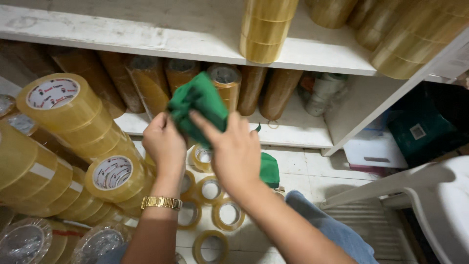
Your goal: The person sits on the floor in a storage area and wipes several rolls of clear packing tape with a green cloth. They pick up each roll, wipe it thoroughly, and place it back on the white shelf or on the floor.
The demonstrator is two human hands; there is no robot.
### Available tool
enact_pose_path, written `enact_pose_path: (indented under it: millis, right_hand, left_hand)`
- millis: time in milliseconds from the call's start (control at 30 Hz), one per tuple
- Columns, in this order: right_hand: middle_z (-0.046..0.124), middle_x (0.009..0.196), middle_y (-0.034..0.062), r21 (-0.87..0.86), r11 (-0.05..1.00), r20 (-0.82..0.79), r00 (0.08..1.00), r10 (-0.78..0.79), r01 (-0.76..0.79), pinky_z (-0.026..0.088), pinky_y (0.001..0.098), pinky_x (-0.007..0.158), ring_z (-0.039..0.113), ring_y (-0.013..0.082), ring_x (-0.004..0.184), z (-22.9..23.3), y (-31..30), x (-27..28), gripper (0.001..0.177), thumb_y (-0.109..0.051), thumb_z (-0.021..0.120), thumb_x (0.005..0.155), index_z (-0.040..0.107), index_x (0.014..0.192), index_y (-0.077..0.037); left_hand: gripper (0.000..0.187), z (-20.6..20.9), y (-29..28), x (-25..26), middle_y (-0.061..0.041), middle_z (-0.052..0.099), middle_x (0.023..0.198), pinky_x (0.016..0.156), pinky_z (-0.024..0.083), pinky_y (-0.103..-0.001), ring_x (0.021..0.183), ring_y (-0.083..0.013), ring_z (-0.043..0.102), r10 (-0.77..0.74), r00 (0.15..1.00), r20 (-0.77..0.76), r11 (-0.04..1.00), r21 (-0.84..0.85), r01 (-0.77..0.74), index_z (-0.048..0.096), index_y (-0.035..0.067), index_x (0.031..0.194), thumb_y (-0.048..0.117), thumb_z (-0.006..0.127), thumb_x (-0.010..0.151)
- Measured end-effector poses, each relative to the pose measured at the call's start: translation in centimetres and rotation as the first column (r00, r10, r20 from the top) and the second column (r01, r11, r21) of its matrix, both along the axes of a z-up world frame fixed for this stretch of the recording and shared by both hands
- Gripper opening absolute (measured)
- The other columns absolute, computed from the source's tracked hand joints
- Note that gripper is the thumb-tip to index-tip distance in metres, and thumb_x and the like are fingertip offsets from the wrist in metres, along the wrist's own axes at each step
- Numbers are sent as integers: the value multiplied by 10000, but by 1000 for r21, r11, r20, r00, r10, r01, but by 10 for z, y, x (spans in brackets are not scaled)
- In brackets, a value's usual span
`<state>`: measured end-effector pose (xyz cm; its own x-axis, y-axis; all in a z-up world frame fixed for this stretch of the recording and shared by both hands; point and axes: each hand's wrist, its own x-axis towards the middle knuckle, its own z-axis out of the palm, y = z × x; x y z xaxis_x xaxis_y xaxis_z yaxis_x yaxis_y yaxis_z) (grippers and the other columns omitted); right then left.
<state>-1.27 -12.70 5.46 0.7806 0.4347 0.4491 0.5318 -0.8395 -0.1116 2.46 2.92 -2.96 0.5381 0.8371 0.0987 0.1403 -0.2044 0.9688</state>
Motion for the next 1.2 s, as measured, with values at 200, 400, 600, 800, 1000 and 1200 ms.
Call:
enact_pose_path:
  millis: [200, 400, 600, 800, 1000, 1200]
  right_hand:
    - [581, 1063, 190, 466, 863, -473, 879, 56, 195, 554, 542, 819, 650, 471, 1049, -34, -15, 57, 575, -59, 684, 755, 631, 1302, -226]
    - [736, 919, 213, 631, 416, -757, 400, 517, 655, 612, 512, 623, 749, 387, 816, -24, -9, 41, 522, 54, 702, 711, 662, 1220, -52]
    - [743, 1038, 187, 685, 519, -712, 621, 328, 512, 600, 532, 762, 726, 404, 984, -23, -27, 60, 501, -18, 702, 742, 636, 1231, -104]
    - [532, 1165, 157, 142, 979, -313, 945, -93, 144, 549, 565, 816, 637, 443, 1040, 5, -21, 14, 624, -66, 641, 858, 563, 1420, -326]
    - [472, 951, 76, 23, 1000, 213, 977, 9, -15, 449, 456, 678, 538, 327, 816, -16, -4, 0, 628, -54, 573, 926, 544, 1439, -416]
    - [460, 1129, 163, 243, 952, -370, 925, -87, 187, 547, 564, 799, 600, 471, 1051, -5, -2, 16, 718, -36, 699, 819, 514, 1480, -246]
  left_hand:
    - [207, 29, -16, -6, 9, 620, 663, 641, 495, -268, 668, -149, 640, -22, 953, 303, 867, -468, 168, 687, 197, 722, 389, 703, 797]
    - [671, 64, -37, -21, -81, 741, 1104, 948, 574, -435, 1027, -242, 732, 8, 771, 637, 550, -647, 529, 695, 108, 1151, 670, 633, 790]
    - [338, 39, -8, -8, -36, 703, 1107, 944, 574, -431, 1046, -170, 669, -362, 795, 487, 722, -393, 569, 715, 108, 1173, 363, 634, 965]
    - [400, 35, -15, -12, -67, 673, 907, 838, 555, -410, 900, -227, 679, -244, 946, 212, 797, -512, 320, 720, 92, 1025, 419, 580, 842]
    - [287, -12, 1, 0, -25, 645, 686, 787, 532, -356, 751, -151, 616, -18, 999, 39, 991, -133, 23, 736, 215, 734, 371, 575, 914]
    - [225, 40, -27, -20, 21, 520, 648, 634, 458, -291, 663, -139, 529, 1, 990, 144, 942, -331, 47, 696, 168, 689, 344, 596, 786]
